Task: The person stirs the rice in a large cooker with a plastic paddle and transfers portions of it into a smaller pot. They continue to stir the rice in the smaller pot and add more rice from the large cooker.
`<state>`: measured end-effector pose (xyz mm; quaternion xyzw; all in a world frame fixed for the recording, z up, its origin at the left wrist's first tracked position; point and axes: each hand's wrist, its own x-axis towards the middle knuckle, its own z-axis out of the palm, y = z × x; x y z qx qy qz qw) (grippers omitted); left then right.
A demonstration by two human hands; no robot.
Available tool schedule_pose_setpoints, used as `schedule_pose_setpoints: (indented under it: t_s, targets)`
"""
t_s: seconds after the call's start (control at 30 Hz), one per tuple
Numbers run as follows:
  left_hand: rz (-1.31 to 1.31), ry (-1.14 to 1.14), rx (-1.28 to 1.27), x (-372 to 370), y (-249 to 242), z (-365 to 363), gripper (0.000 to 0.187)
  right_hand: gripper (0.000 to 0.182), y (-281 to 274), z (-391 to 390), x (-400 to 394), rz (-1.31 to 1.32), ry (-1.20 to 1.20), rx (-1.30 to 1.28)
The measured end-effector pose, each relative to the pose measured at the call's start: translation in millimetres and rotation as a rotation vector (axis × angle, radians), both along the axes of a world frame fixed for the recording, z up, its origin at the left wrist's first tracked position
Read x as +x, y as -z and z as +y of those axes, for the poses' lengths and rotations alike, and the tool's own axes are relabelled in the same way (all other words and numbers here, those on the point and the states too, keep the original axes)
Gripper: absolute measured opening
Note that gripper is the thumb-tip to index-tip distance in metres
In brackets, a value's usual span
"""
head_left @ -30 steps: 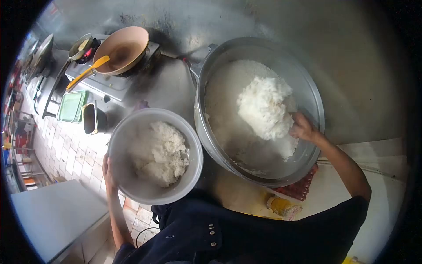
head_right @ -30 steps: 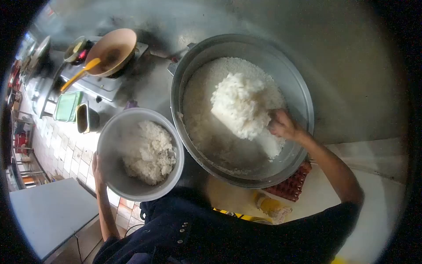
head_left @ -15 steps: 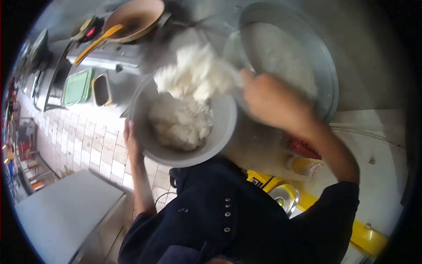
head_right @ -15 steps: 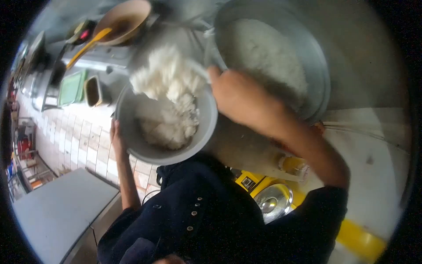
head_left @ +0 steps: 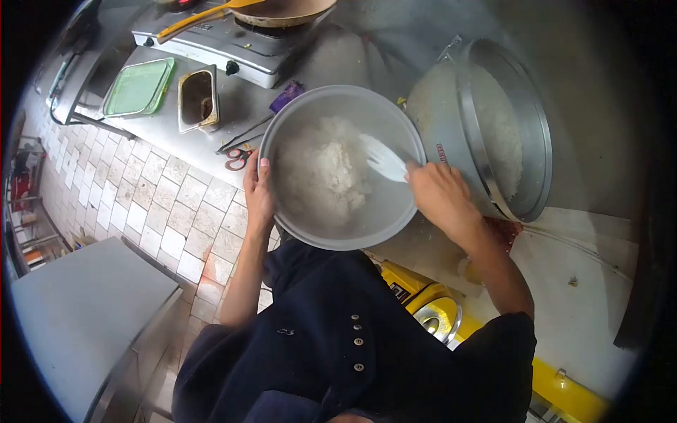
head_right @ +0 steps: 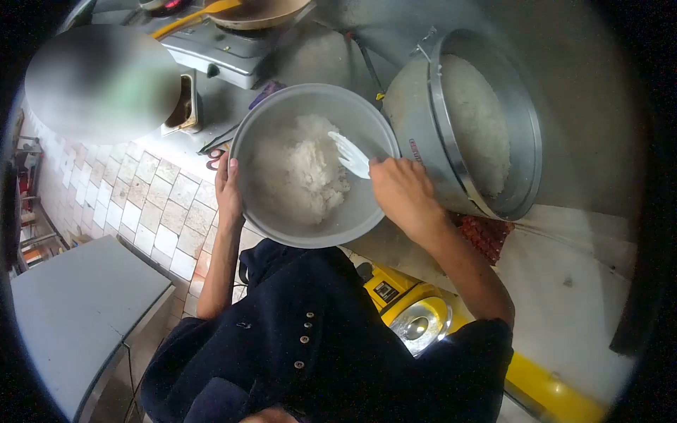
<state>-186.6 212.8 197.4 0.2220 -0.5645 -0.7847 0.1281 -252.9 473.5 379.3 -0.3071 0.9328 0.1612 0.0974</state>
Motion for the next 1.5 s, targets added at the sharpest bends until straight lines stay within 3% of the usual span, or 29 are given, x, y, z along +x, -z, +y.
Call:
schedule_pose_setpoints:
  t_s: [0.07,0.13,0.27,0.33,0.43,0.57,0.63,0.77,0.83,0.87,0.93,1.13,1.2,1.27,1.3,1.37,1.4,1.47,1.5]
  targets:
    - [0.025,0.006,0.010,-2,8,-4,0.047,0.015,25,3,10,-0.051,0.057,-0.010]
    - [-0.005,-0.035,-0.061,1,-11,3,0.047,0.013,59,16,21,-0.280,-0.115,0.189]
    - [0.024,-0.025,0.026,2,-4,2,0.045,0.014,27,-20,22,-0.225,-0.134,0.078]
    - [0.041,-0.027,0.111,-1,-3,3,0.043,0.012,20,-35,22,-0.142,0.032,0.114]
    - [0.018,-0.027,0.073,2,-3,2,0.042,0.011,50,-6,44,-0.185,-0.124,0.186]
    - [0.008,-0.021,0.152,1,-5,4,0.041,0.008,55,-2,35,-0.323,-0.077,0.258]
    - [0.021,-0.028,0.079,0,2,2,0.043,0.011,28,-13,38,-0.042,-0.137,-0.027]
    - [0.035,-0.006,0.029,5,-5,3,0.044,0.013,29,0,46,-0.015,-0.107,-0.086]
    - [0.050,0.020,-0.035,4,-6,1,0.043,0.017,29,19,42,-0.297,-0.238,-0.019]
    - [0.026,0.001,-0.037,2,0,1,0.043,0.017,20,21,33,-0.261,-0.217,-0.020]
    - [-0.007,-0.004,0.031,4,3,0,0.044,0.020,-28,1,18,-0.594,-0.051,0.051]
    - [0.024,0.001,-0.036,4,17,-6,0.046,0.014,-144,62,-2,-0.384,0.034,-0.329]
    - [0.017,-0.007,-0.032,5,18,-10,0.046,0.015,-195,92,-3,-0.334,0.197,-0.336]
    - [0.001,0.027,-0.057,4,-5,0,0.043,0.017,-209,142,-3,-0.006,0.254,-0.334]
    - [0.010,0.030,-0.060,4,-4,1,0.043,0.017,-210,165,-7,0.004,0.256,-0.338]
    - [0.012,0.096,-0.070,5,0,-5,0.042,0.020,-204,207,-21,0.533,0.017,-0.115]
    - [-0.021,0.058,-0.061,5,-6,0,0.042,0.020,-204,214,-33,0.538,0.026,-0.117]
    - [-0.026,0.068,-0.093,6,2,-7,0.043,0.024,-203,213,-62,-0.031,0.237,-0.025]
    - [-0.035,0.067,-0.119,4,4,-8,0.043,0.024,-198,216,-73,-0.026,0.237,-0.032]
